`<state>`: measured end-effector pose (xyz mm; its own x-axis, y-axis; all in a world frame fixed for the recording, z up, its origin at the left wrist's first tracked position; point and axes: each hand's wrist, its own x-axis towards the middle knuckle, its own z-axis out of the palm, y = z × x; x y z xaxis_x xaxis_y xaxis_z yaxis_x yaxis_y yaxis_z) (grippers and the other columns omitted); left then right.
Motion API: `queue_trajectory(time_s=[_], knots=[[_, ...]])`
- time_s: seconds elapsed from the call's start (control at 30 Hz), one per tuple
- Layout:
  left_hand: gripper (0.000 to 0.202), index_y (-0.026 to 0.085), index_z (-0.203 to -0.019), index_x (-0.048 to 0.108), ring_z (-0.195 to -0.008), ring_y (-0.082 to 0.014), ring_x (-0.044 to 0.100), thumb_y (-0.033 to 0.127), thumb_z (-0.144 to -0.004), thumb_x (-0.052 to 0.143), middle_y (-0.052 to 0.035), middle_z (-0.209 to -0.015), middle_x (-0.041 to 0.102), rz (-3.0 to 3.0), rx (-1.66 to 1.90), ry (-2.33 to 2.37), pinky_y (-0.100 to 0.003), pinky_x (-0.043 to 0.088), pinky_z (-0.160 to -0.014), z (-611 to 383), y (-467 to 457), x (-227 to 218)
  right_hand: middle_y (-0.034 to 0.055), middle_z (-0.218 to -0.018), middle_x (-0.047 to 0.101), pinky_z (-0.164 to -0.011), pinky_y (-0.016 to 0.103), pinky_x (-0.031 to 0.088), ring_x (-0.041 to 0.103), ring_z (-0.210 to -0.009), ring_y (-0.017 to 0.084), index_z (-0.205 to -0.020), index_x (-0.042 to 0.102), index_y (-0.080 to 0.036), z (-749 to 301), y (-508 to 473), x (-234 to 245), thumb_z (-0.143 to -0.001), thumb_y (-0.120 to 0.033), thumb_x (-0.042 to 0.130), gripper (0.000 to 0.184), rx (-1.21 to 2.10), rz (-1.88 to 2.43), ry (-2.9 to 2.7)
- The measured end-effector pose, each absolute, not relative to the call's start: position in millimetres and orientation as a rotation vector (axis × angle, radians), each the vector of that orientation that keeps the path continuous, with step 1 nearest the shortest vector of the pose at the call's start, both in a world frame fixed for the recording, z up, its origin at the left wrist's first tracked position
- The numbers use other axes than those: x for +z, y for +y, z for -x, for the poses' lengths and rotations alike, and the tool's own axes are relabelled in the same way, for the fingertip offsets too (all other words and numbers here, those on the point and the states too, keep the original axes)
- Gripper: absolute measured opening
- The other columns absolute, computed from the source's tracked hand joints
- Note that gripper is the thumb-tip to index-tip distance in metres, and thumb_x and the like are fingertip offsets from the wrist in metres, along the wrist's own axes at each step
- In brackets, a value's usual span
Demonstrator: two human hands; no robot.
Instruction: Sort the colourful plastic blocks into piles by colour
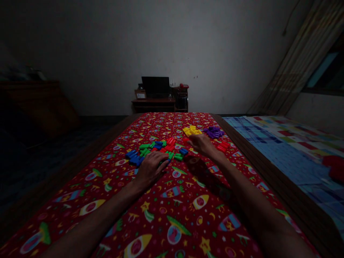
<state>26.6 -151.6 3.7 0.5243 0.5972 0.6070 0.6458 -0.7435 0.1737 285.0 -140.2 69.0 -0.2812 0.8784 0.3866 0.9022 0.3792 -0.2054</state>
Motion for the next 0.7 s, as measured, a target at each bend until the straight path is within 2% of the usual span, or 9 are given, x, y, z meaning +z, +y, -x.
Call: queue_trajectory(time_s=[0.13, 0.27, 0.47, 0.57, 0.7], knots=[[0.029, 0.02, -0.105, 0.064, -0.103, -0.0223, 0.06, 0.032, -0.097, 0.038, -0.007, -0.106, 0.069, 2.659, -0.995, -1.081, -0.041, 0.043, -0.095, -27.6, -151.7, 2.2, 0.0134, -0.092, 0.072, -0.068, 0.025, 0.04, 0.064, -0.083, 0.02, -0.095, 0.072, -0.014, -353.8, -125.6, 63.8, -0.09, -0.027, 0.048, 0.028, -0.251, 1.935, -1.88], [0.031, 0.021, -0.107, 0.064, -0.103, -0.0219, 0.06, 0.029, -0.097, 0.035, -0.0068, -0.106, 0.069, 2.659, -0.983, -1.092, -0.041, 0.044, -0.095, -27.9, -152.0, 2.6, 0.0155, -0.102, 0.071, -0.076, 0.027, 0.044, 0.065, -0.095, 0.023, -0.103, 0.072, -0.013, -393.6, -122.3, 44.3, -0.087, -0.024, 0.049, 0.03, -0.246, 2.134, -1.718], [0.031, 0.02, -0.107, 0.063, -0.104, -0.022, 0.059, 0.028, -0.097, 0.035, -0.0073, -0.106, 0.069, 2.656, -0.968, -1.069, -0.041, 0.044, -0.094, -27.4, -150.8, 2.5, 0.0137, -0.1, 0.072, -0.072, 0.025, 0.045, 0.065, -0.094, 0.023, -0.104, 0.072, -0.013, -402.3, -122.8, 43.9, -0.08, -0.024, 0.058, 0.031, -0.026, 2.187, -1.808], [0.03, 0.02, -0.106, 0.063, -0.104, -0.022, 0.06, 0.028, -0.097, 0.035, -0.0071, -0.106, 0.069, 2.651, -0.973, -1.051, -0.041, 0.044, -0.094, -27.5, -150.2, 2.0, 0.0143, -0.094, 0.073, -0.072, 0.026, 0.044, 0.066, -0.09, 0.024, -0.097, 0.075, -0.013, -392.6, -124.8, 60.8, -0.081, -0.019, 0.052, 0.029, -0.083, 2.202, -1.789], [0.029, 0.019, -0.105, 0.062, -0.103, -0.0219, 0.06, 0.027, -0.097, 0.036, -0.0071, -0.106, 0.069, 2.65, -0.992, -1.041, -0.04, 0.044, -0.094, -27.7, -149.9, 1.2, 0.0155, -0.097, 0.072, -0.075, 0.028, 0.043, 0.065, -0.089, 0.024, -0.1, 0.074, -0.014, -347.1, -126.3, 72.9, -0.087, -0.019, 0.042, 0.034, -0.238, 2.011, -1.828]])
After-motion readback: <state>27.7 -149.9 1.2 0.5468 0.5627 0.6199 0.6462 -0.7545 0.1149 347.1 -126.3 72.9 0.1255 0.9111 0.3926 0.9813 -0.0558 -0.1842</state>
